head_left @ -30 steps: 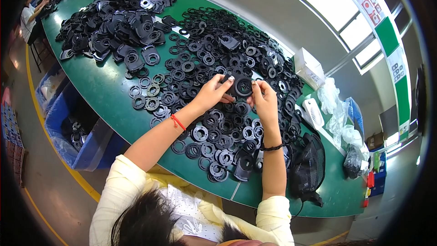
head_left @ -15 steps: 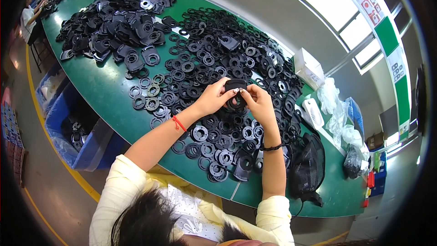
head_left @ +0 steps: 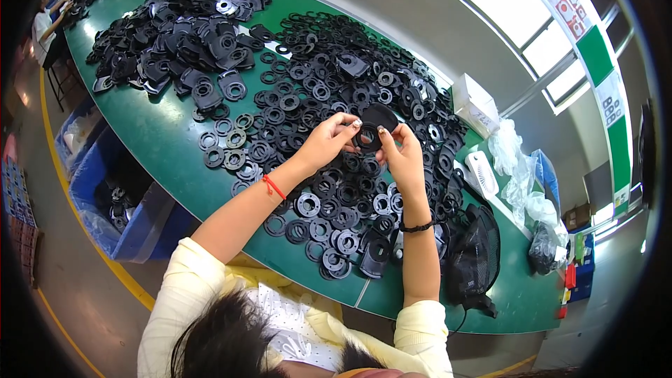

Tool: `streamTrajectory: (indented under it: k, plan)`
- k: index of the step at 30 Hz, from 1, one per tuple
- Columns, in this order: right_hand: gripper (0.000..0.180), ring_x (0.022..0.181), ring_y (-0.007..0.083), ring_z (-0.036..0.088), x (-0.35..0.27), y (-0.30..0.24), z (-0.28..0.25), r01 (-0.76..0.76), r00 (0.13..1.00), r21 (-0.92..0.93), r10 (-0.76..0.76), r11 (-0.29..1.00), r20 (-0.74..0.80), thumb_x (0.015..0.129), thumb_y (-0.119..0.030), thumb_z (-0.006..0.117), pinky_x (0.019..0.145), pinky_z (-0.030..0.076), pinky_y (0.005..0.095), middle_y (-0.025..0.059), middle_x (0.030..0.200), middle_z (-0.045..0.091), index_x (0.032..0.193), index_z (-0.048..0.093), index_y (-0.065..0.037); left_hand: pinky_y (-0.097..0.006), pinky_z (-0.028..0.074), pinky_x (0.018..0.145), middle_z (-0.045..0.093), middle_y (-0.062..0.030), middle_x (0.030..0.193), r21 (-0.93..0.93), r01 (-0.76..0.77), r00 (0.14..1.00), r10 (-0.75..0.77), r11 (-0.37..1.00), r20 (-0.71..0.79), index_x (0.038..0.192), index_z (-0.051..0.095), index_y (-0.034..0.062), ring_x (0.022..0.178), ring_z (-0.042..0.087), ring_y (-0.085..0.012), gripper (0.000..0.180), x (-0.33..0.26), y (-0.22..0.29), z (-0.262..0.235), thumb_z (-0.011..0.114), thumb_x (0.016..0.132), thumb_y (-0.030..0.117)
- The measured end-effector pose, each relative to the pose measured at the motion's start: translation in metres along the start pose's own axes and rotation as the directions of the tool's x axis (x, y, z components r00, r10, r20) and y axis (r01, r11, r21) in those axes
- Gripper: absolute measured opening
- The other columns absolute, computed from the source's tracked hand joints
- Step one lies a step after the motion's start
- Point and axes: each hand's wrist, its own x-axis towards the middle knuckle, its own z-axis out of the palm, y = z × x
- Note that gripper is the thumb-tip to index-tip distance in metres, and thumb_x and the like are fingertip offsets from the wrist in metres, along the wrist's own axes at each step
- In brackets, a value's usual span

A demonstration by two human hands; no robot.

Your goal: Sorting and inspecting black plastic components on a workbench.

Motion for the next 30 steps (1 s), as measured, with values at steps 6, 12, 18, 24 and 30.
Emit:
streamTrajectory:
  k: [6,12,18,24,30]
  plan:
    - [0.039,0.062,0.0117,0.061,-0.003,-0.002,0.003,0.077,0.996,-0.059,-0.080,0.995,-0.038,0.085,-0.010,0.063,0.052,0.050,0.0234,0.0109,0.092,0.055,0.114,0.039,0.000,-0.022,0.047,0.069,0.063,-0.0008,0.086,0.093,-0.123,0.992,0.120,0.988,0.039,0.097,0.061,0.0027,0.076,0.058,-0.0071,0.018,0.000,0.003,-0.005,0.054,0.092,0.019]
    - [0.016,0.082,0.0262,0.061,-0.002,-0.003,-0.001,0.405,0.908,-0.511,-0.399,0.759,0.127,0.080,-0.010,0.063,0.076,0.047,0.0319,0.0126,0.089,0.063,0.095,0.063,-0.002,-0.025,0.045,0.052,0.061,-0.0069,0.065,0.548,-0.233,0.971,0.223,0.803,0.086,0.086,0.061,-0.0027,0.055,0.057,-0.0107,0.021,-0.010,0.007,0.008,0.051,0.091,0.014]
    - [0.018,0.079,0.0252,0.061,-0.001,0.001,0.004,0.336,0.933,-0.480,-0.356,0.810,0.052,0.084,-0.013,0.060,0.072,0.047,0.0309,0.0138,0.086,0.063,0.098,0.061,-0.002,-0.027,0.045,0.050,0.059,-0.0090,0.060,0.576,-0.209,0.974,0.218,0.791,0.054,0.084,0.061,-0.0024,0.052,0.058,-0.0133,0.022,-0.009,0.007,0.005,0.051,0.090,0.015]
    - [0.027,0.074,0.0127,0.061,0.003,-0.002,-0.022,0.144,0.986,-0.381,-0.163,0.913,-0.019,0.088,-0.013,0.058,0.064,0.049,0.0246,0.0081,0.092,0.058,0.113,0.054,-0.003,-0.027,0.048,0.051,0.062,-0.0082,0.065,0.628,-0.102,0.955,0.252,0.772,-0.154,0.086,0.063,-0.0016,0.054,0.061,-0.0138,0.021,0.008,0.019,-0.038,0.054,0.088,0.018]
    - [0.028,0.075,0.0121,0.061,0.004,-0.010,-0.037,0.107,0.986,-0.385,-0.146,0.917,-0.075,0.088,-0.014,0.058,0.063,0.049,0.0248,0.0066,0.092,0.058,0.113,0.053,-0.003,-0.031,0.049,0.083,0.043,-0.0183,0.129,0.131,-0.289,0.752,0.309,0.948,-0.582,0.141,0.006,-0.0045,0.101,0.061,-0.0273,0.071,0.009,0.051,-0.112,0.046,0.095,0.032]
